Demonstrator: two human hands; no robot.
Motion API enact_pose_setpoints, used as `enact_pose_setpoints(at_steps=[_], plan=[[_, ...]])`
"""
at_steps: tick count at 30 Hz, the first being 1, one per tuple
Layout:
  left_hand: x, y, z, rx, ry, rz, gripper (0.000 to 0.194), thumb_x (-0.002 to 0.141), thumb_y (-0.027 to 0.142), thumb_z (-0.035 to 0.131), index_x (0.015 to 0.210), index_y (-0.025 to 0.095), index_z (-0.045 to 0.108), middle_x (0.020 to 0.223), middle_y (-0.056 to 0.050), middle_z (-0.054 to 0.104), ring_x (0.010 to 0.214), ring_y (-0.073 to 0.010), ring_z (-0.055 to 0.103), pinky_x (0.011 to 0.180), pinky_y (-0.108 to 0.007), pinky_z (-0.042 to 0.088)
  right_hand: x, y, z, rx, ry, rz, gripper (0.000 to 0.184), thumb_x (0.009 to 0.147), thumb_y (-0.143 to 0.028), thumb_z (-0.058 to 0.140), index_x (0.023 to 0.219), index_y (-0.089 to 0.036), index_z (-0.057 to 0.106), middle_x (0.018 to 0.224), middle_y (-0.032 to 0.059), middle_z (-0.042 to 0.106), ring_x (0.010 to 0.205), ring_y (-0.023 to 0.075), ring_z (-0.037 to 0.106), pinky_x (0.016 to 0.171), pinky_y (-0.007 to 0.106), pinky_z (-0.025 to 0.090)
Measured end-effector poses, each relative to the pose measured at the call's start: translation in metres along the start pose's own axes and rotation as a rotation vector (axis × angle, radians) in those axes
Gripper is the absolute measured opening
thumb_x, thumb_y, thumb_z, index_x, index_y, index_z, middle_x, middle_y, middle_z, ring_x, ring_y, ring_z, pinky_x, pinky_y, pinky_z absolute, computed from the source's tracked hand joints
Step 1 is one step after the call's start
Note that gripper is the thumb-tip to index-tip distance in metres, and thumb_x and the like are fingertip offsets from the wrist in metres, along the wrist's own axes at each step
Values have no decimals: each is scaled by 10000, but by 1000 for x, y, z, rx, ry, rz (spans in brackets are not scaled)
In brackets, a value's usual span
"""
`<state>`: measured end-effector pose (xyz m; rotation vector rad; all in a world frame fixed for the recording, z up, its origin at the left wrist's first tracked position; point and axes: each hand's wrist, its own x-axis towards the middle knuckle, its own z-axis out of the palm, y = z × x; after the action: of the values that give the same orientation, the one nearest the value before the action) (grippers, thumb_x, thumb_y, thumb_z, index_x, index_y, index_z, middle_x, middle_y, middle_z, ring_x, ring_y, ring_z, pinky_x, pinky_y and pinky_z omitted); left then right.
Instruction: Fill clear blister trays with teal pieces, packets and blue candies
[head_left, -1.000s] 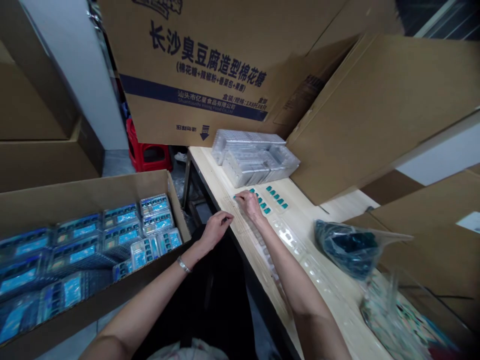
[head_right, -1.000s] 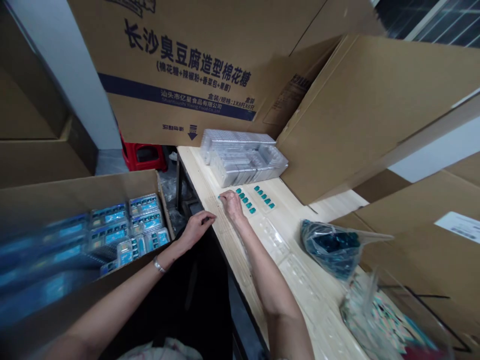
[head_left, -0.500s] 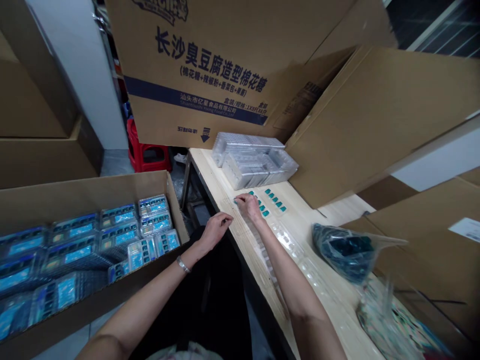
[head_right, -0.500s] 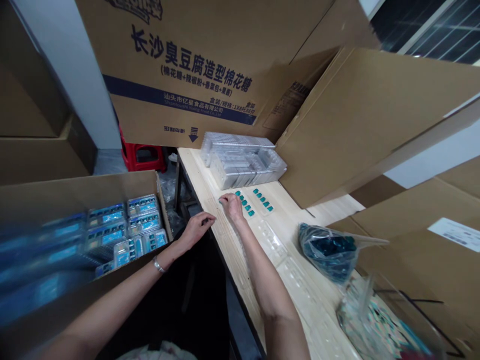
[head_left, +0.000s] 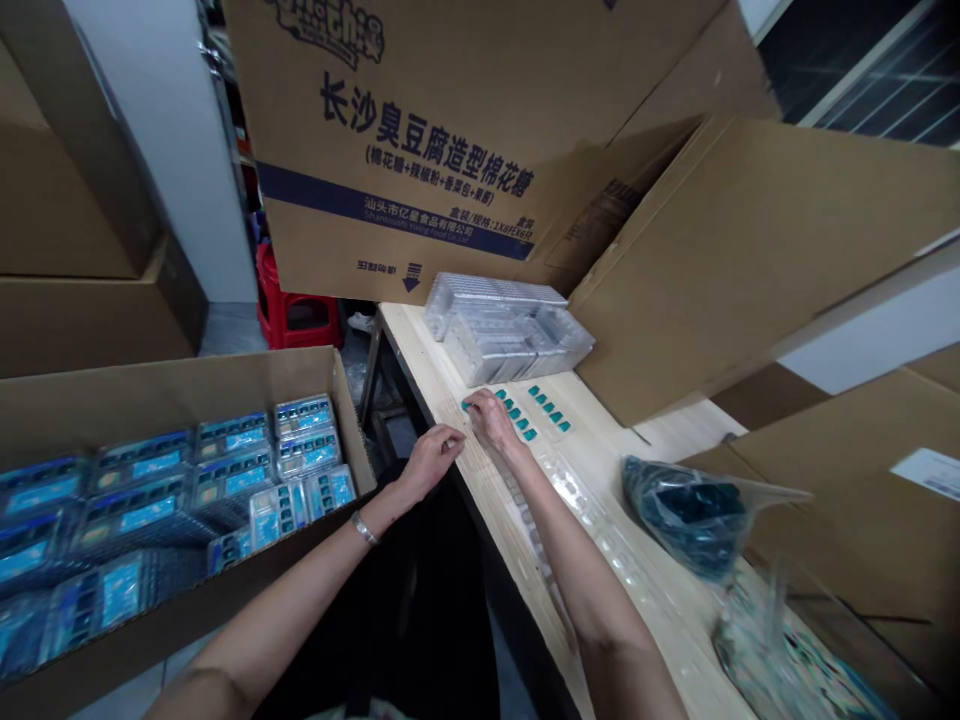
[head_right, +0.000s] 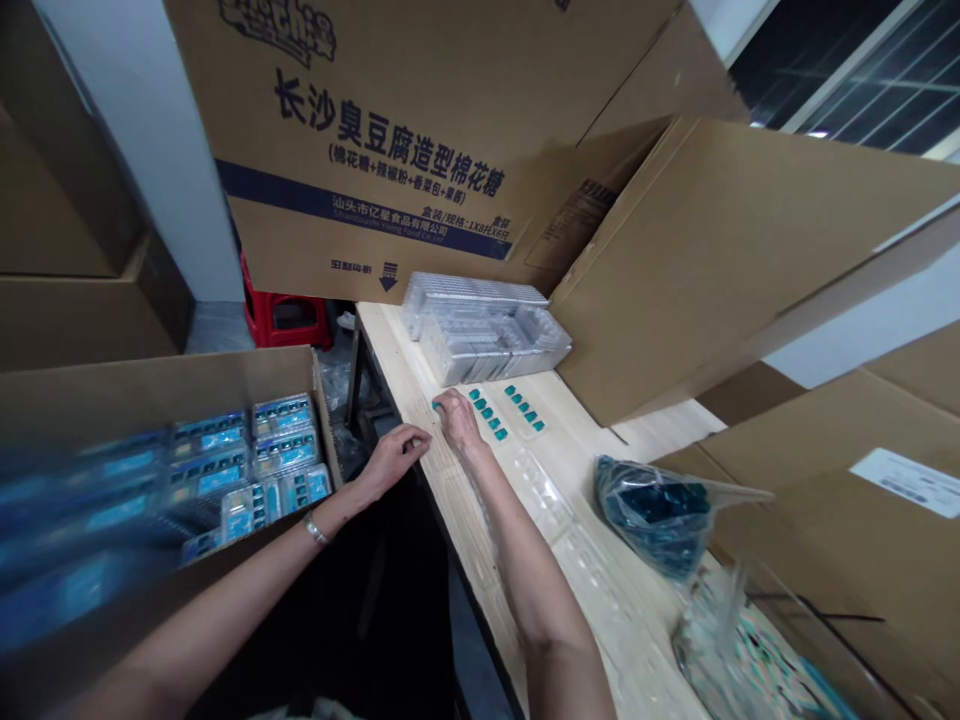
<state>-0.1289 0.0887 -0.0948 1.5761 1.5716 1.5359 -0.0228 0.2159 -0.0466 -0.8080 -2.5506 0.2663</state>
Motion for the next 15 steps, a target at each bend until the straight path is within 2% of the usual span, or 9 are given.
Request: enact_pose_setpoints(at_steps=[3, 5, 9, 15], plan=[[5, -7, -3, 42, 110, -31, 296, 766, 233, 581, 1056, 172, 587, 1092, -84, 548, 739, -124, 567, 729, -294, 483, 4, 4, 2, -4, -24, -29, 195, 785, -104, 504, 898, -149, 656, 854, 71, 618, 814, 160, 560, 739, 255, 420], [8, -13, -5, 74, 153, -42, 377, 748, 247, 609, 1115, 176, 555, 1185, -104, 511, 865, -163, 582, 819, -338, 472, 6, 5, 2, -7, -34, -35, 186, 796, -124, 501, 895, -151, 657, 849, 72, 618, 796, 161, 558, 728, 258, 422], [14, -23, -7, 107, 135, -31, 456, 686, 271, 680, 1114, 162, 565, 1279, -133, 473, 1143, -241, 484, 971, -396, 387, 12, 6, 5, -10, -43, -30, 194, 797, -129, 490, 901, -135, 653, 868, 82, 624, 816, 167, 561, 757, 262, 420], [19, -28, -8, 96, 86, -51, 493, 639, 260, 713, 1108, 169, 587, 1304, -140, 476, 1173, -252, 478, 1001, -408, 362, 23, 10, 9, 5, -59, 0, 241, 777, -106, 460, 913, -156, 652, 866, 57, 644, 842, 167, 562, 782, 258, 404]])
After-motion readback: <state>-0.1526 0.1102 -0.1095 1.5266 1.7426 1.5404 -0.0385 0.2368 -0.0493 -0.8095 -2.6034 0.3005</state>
